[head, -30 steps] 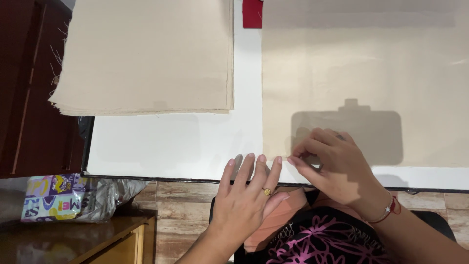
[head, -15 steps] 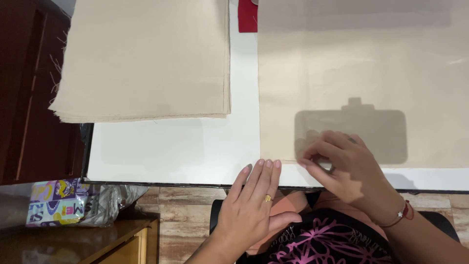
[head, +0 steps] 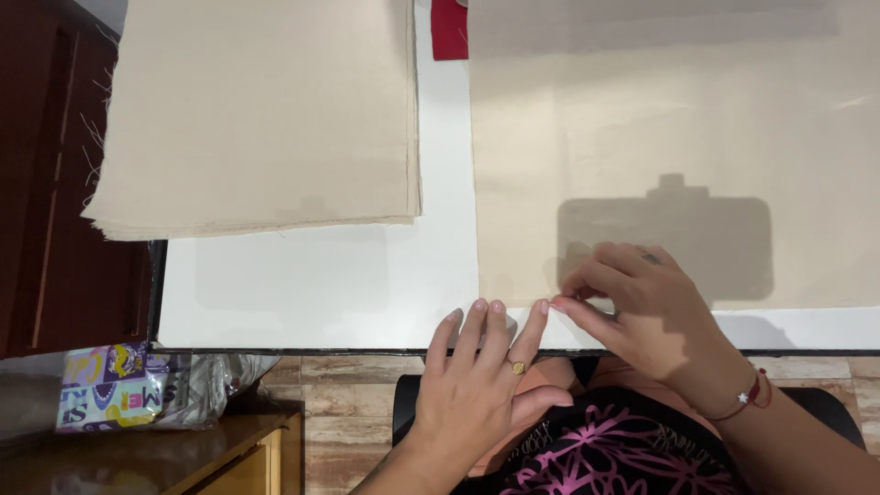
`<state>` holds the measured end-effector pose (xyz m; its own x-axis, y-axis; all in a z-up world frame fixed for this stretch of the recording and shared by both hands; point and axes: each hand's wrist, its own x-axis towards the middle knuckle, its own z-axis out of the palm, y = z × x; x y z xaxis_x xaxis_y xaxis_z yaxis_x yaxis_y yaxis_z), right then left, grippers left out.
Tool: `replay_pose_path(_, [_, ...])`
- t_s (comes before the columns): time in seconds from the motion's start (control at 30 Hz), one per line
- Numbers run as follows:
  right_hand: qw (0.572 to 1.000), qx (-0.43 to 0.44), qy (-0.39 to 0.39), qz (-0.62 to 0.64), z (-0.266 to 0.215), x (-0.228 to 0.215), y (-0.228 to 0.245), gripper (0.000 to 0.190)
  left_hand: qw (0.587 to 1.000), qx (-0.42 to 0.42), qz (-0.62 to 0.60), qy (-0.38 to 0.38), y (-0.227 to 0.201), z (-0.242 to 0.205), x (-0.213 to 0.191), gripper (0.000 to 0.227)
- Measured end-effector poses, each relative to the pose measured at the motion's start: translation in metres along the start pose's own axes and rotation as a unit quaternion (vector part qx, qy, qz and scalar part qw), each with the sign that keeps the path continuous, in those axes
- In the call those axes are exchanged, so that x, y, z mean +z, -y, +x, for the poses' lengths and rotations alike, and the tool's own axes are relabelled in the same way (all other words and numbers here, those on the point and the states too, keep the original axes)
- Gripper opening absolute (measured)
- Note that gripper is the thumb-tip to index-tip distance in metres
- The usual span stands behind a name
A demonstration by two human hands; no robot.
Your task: Folding the edges of fabric pieces and securing them with pins to prepare for sewing.
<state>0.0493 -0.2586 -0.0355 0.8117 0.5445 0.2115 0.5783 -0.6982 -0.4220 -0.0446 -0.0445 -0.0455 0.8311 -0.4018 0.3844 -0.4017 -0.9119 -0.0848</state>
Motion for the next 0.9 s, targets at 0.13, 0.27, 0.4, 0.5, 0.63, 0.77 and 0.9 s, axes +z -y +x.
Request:
replay_pose_path(0.13, [1.000, -0.002, 0.009, 0.001, -0.012, -0.009, -0.011, 0.019, 0.999, 0.002, -0.030, 0.016, -0.002, 0.002, 0.001, 0.091])
replay_pose_path(0.27, [1.000, 0.011, 0.003, -0.005, -0.018, -0.011, -0.017, 0.014, 0.999, 0.029, -0.021, 0.017, -0.013, 0.000, 0.006, 0.095])
replay_pose_path(0.4, [1.000, -0.002, 0.003, -0.015, -0.016, -0.011, -0.020, 0.012, 0.999, 0.022, -0.026, -0.003, -0.015, 0.009, 0.003, 0.089])
replay_pose_path(0.5, [1.000, 0.002, 0.002, -0.025, -0.015, -0.011, -0.019, 0.015, 1.000, 0.017, -0.013, 0.000, -0.019, 0.012, 0.003, 0.091])
replay_pose_path(0.63, [1.000, 0.018, -0.003, -0.011, -0.018, -0.010, -0.023, 0.018, 0.999, 0.009, -0.030, 0.007, -0.019, 0.018, 0.003, 0.093])
replay_pose_path(0.77, [0.999, 0.031, 0.019, -0.001, -0.025, -0.020, -0.032, 0.019, 0.999, 0.025, -0.045, 0.007, -0.021, 0.020, 0.004, 0.091])
replay_pose_path(0.9, [0.999, 0.019, 0.025, -0.007, -0.027, -0.023, -0.033, 0.013, 0.997, 0.058, -0.042, -0.019, -0.025, 0.023, 0.006, 0.085])
